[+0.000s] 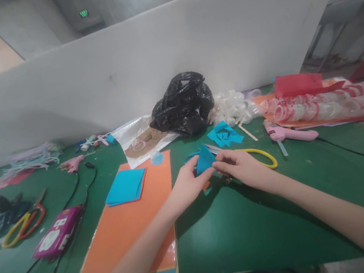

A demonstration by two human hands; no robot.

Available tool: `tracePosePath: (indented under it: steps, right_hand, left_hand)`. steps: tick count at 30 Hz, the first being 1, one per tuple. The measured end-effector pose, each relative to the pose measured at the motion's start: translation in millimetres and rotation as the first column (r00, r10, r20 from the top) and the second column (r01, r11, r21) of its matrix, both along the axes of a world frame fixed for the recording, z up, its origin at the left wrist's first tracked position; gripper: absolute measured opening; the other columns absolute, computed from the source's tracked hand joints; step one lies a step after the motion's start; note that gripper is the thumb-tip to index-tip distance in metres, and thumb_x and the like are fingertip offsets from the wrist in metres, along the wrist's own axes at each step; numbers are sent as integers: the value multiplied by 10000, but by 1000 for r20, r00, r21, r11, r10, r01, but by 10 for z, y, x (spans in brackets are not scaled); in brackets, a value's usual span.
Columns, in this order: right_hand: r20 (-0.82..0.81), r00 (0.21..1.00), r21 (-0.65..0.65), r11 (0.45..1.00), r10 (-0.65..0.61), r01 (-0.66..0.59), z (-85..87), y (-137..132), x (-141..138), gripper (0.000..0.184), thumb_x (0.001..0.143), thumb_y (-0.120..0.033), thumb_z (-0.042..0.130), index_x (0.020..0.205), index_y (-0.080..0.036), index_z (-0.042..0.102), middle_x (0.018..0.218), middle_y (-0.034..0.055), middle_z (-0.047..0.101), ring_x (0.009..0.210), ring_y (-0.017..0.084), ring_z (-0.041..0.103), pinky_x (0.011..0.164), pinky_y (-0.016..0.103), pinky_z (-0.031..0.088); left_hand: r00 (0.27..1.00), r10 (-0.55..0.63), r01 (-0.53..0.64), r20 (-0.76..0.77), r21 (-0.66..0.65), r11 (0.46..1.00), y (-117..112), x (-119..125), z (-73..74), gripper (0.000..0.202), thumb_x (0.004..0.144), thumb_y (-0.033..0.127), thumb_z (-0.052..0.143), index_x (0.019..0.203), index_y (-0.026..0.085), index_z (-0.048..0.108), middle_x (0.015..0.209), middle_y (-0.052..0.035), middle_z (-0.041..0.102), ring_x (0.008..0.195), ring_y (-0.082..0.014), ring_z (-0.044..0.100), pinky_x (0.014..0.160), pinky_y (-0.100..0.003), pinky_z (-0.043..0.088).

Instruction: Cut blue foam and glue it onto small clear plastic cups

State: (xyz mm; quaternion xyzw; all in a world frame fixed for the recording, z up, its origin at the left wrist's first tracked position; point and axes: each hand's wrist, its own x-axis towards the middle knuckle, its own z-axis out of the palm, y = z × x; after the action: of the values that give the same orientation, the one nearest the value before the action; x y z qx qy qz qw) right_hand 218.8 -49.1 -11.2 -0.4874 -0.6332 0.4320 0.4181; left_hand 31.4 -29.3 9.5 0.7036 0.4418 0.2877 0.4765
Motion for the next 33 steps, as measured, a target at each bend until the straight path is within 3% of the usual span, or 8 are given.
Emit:
tracePosePath:
  steps: [12,18,26,33]
  right_hand:
    - [41,999,6,1000,-15,15,11,4,6,362,873,-559,629,752,-218,618,687,-12,633,603,143,547,592,282,436]
    - [105,993,46,998,-58,54,107,-10,45,319,887,-523,596,769,-231,651,740,9,687,666,173,609,610,289,475]
    - [143,987,79,995,-73,63,133,20,93,334,880,-536,586,753,-232,638,737,14,701,710,193,637,670,309,484]
    - [125,986,119,989,-106,92,206,57,149,350,864,-544,601,723,-225,635,707,11,694,706,188,612,722,316,461]
  left_hand:
    - [1000,20,-20,14,-6,1000,41,-13,-16,264,856,384,675,1001,164,662,922,-21,674,807,-157,577,754,-286,445]
    - [998,46,-47,36,25,999,41,16,-14,242,848,407,686,917,180,640,829,16,632,767,-140,540,729,-268,426]
    - [1000,4,-6,29,39,999,78,-6,-6,226,860,403,663,931,189,649,869,6,659,786,-144,561,756,-280,432]
    - [997,81,-83,17,118,990,110,-24,6,256,826,419,680,780,197,562,726,45,537,694,-119,477,685,-266,387]
